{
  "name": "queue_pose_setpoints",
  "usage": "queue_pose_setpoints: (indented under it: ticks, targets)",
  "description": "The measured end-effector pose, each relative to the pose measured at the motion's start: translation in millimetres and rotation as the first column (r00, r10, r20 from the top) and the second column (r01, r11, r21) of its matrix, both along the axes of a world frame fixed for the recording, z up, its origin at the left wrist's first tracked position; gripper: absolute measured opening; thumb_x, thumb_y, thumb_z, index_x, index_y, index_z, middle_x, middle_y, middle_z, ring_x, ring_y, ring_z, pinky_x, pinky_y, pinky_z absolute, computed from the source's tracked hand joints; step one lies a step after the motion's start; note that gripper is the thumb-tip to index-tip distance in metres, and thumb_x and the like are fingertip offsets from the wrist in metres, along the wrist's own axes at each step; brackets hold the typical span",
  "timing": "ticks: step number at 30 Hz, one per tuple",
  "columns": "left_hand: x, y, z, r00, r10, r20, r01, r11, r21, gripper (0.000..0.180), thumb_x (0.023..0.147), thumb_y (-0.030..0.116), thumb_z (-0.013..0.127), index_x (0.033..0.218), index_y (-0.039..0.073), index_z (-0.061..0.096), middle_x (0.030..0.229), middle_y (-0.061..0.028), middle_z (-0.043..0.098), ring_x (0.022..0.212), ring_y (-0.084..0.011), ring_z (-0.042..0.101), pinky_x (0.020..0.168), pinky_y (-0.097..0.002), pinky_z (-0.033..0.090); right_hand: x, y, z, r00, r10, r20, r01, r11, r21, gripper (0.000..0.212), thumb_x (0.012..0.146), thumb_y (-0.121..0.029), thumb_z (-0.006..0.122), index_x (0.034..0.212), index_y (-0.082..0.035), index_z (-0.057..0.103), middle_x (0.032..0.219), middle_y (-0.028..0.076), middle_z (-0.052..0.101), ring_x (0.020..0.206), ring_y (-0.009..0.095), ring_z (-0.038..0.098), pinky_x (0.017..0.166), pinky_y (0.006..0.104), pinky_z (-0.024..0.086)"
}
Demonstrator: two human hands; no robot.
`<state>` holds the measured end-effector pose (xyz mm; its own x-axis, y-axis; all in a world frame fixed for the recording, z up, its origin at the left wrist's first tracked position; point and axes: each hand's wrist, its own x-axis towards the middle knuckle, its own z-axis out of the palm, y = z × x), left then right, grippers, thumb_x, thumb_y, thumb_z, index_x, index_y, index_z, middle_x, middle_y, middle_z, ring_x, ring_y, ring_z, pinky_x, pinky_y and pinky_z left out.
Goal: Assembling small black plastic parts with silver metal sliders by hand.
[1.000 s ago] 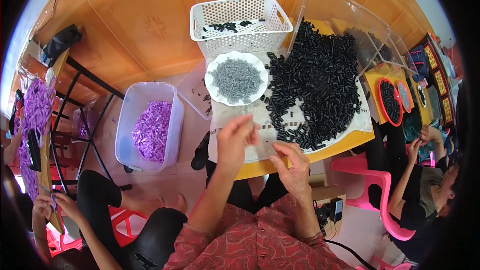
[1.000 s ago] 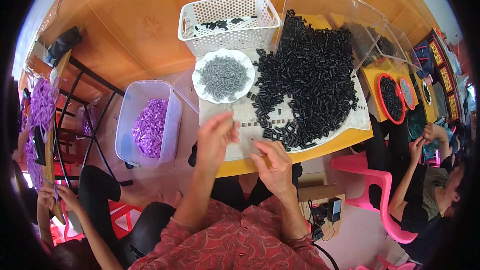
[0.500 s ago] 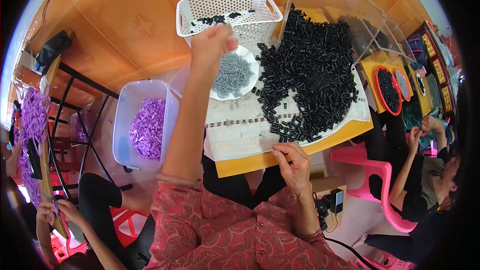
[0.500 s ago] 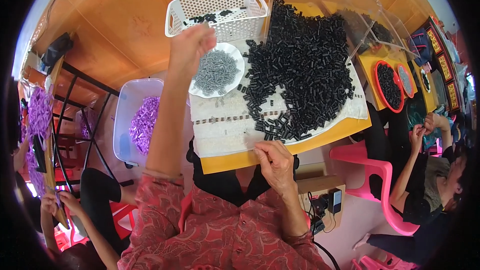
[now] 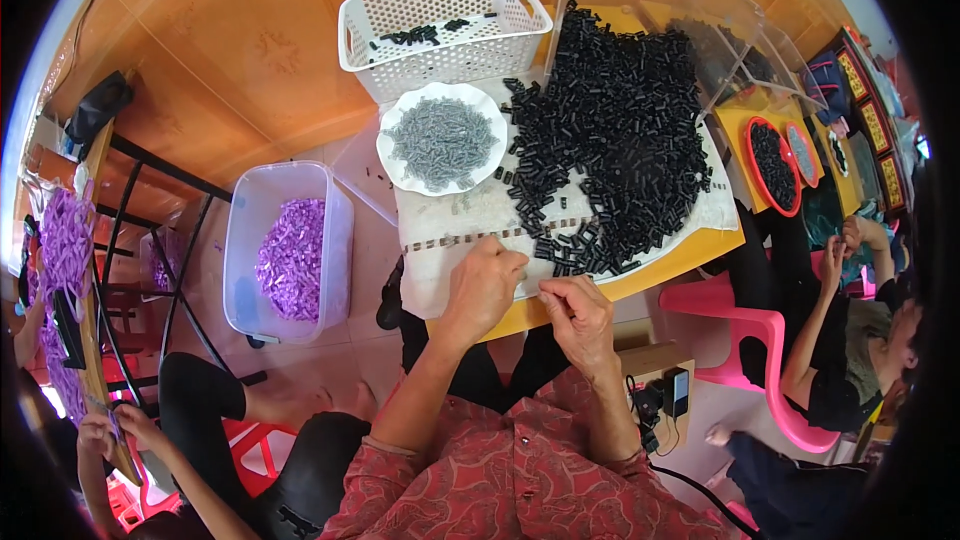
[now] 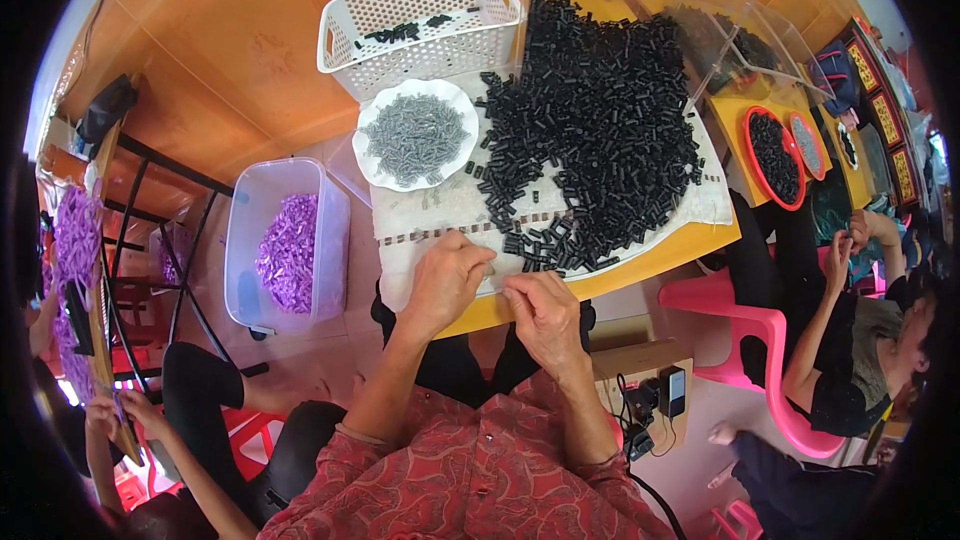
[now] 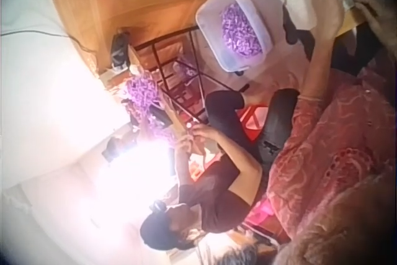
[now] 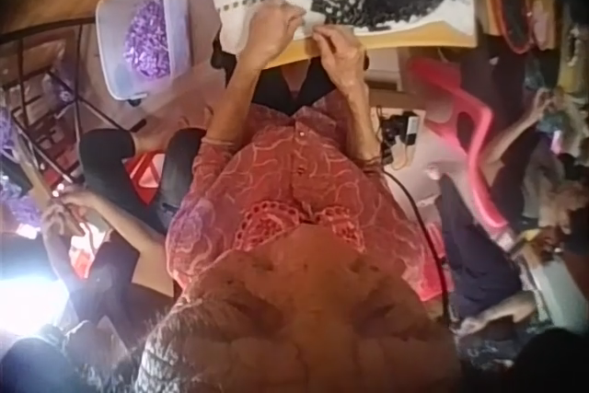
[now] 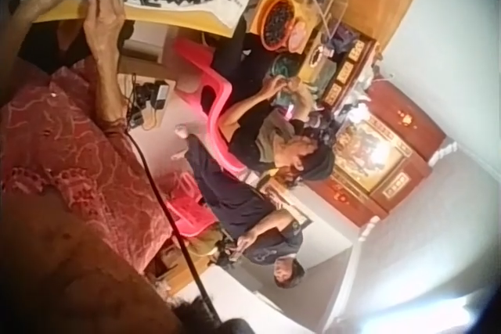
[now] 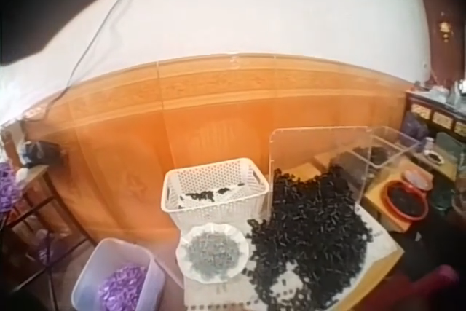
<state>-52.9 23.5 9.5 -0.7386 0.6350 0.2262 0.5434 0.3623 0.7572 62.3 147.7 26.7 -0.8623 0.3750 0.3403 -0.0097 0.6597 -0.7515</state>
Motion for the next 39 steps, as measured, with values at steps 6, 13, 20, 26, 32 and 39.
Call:
queue_pose_setpoints:
  ticks: [6, 13, 20, 26, 32, 39]
  targets:
    - [6, 3, 0, 0.997, 0.072, -0.041, -0.076, 0.994, -0.082, 0.007, 0.077, 0.006, 0.069, 0.084, 0.004, 0.068, 0.082, -0.0125, 0.058, 0.074, -0.0315, 0.061, 0.065, -0.039, 0.049, -2, 6, 2, 1.0, -0.006, -0.006, 0.006, 1.0, 0.006, 0.012, 0.076, 0.002, 0.068, 0.088, -0.001, 0.065, 0.082, 0.012, 0.066, 0.075, 0.029, 0.062, 0.066, 0.0358, 0.05]
    - [11, -4, 0, 0.983, 0.132, 0.13, -0.157, 0.966, 0.204, 0.008, 0.078, 0.0, 0.066, 0.086, 0.001, 0.062, 0.082, -0.0151, 0.06, 0.073, -0.0322, 0.061, 0.064, -0.0385, 0.048, -32, 36, 5, 0.982, -0.171, -0.078, 0.18, 0.973, 0.142, 0.011, 0.077, 0.003, 0.066, 0.087, -0.001, 0.065, 0.081, 0.013, 0.064, 0.076, 0.032, 0.061, 0.066, 0.0389, 0.049]
    - [18, -8, -4, 0.955, 0.16, 0.249, -0.227, 0.935, 0.273, 0.009, 0.083, -0.001, 0.065, 0.091, -0.002, 0.064, 0.08, -0.0053, 0.059, 0.064, -0.0099, 0.056, 0.057, -0.0241, 0.045, -72, 55, -5, 0.939, -0.34, 0.052, 0.293, 0.87, 0.396, 0.01, 0.08, -0.012, 0.068, 0.088, -0.005, 0.068, 0.082, 0.011, 0.058, 0.08, 0.031, 0.059, 0.066, 0.0415, 0.049]
    - [15, -15, -10, 0.949, 0.172, 0.266, -0.246, 0.928, 0.278, 0.009, 0.085, 0.001, 0.064, 0.095, -0.001, 0.065, 0.081, -0.0051, 0.06, 0.063, -0.0097, 0.058, 0.056, -0.0224, 0.047, -81, 58, -12, 0.941, -0.326, 0.095, 0.248, 0.851, 0.464, 0.01, 0.079, -0.009, 0.068, 0.087, -0.002, 0.068, 0.081, 0.012, 0.06, 0.076, 0.031, 0.061, 0.065, 0.0397, 0.049]
    - [19, -17, -9, 0.919, 0.171, 0.354, -0.28, 0.917, 0.283, 0.01, 0.087, 0.002, 0.063, 0.096, -0.001, 0.066, 0.08, -0.0034, 0.06, 0.064, -0.0078, 0.058, 0.056, -0.0212, 0.048, -76, 59, -11, 0.957, -0.278, 0.08, 0.24, 0.918, 0.315, 0.011, 0.077, -0.007, 0.068, 0.088, -0.006, 0.07, 0.085, 0.01, 0.059, 0.082, 0.03, 0.06, 0.069, 0.0403, 0.05]
    - [23, -19, -10, 0.863, 0.151, 0.481, -0.319, 0.902, 0.29, 0.011, 0.084, 0.0, 0.064, 0.094, 0.0, 0.065, 0.082, -0.0071, 0.061, 0.067, -0.0128, 0.057, 0.061, -0.0258, 0.046, -85, 53, -8, 0.973, -0.225, 0.048, 0.194, 0.917, 0.349, 0.013, 0.076, -0.007, 0.071, 0.088, -0.004, 0.069, 0.083, 0.01, 0.061, 0.078, 0.029, 0.061, 0.067, 0.0379, 0.05]
